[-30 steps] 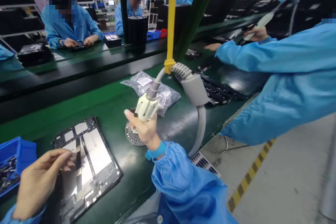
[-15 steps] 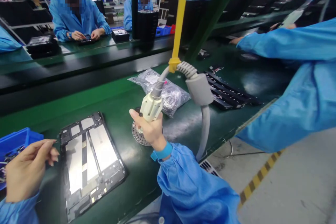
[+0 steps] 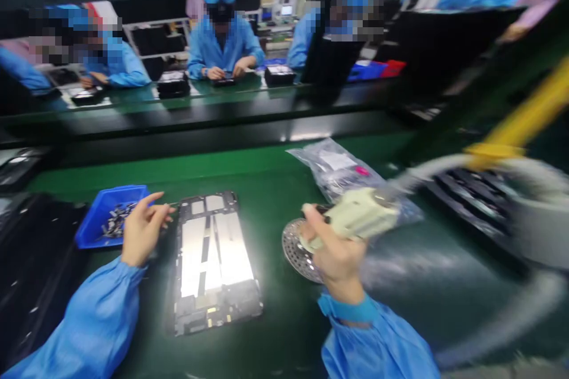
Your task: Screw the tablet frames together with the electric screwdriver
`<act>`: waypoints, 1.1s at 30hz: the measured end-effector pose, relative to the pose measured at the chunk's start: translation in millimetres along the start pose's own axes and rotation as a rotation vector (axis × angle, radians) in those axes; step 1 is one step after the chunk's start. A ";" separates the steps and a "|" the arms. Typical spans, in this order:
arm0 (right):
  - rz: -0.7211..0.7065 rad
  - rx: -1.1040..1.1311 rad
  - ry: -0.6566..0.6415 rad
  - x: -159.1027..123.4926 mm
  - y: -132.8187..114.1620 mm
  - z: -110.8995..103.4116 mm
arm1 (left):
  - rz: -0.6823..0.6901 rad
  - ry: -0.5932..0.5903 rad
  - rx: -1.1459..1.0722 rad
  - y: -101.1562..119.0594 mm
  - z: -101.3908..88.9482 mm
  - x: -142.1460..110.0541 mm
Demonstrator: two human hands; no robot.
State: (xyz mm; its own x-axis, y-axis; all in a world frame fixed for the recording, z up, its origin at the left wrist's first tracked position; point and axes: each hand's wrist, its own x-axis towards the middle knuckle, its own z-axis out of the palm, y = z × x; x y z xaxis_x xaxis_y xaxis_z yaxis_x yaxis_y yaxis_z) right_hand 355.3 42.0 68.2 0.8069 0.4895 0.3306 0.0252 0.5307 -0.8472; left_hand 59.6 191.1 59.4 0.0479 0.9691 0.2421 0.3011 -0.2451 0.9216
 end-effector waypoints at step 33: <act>0.204 0.065 -0.553 -37.5 58.3 244.6 | -0.145 -0.167 -0.023 -30.7 31.2 28.0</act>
State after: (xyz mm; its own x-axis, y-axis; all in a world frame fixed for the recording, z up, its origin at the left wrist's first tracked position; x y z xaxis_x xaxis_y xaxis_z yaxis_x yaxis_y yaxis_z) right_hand 182.2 223.8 108.2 0.3642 0.8648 0.3456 -0.1485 0.4202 -0.8952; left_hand 81.4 226.7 28.5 0.1628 0.9851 0.0547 0.2949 -0.1015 0.9501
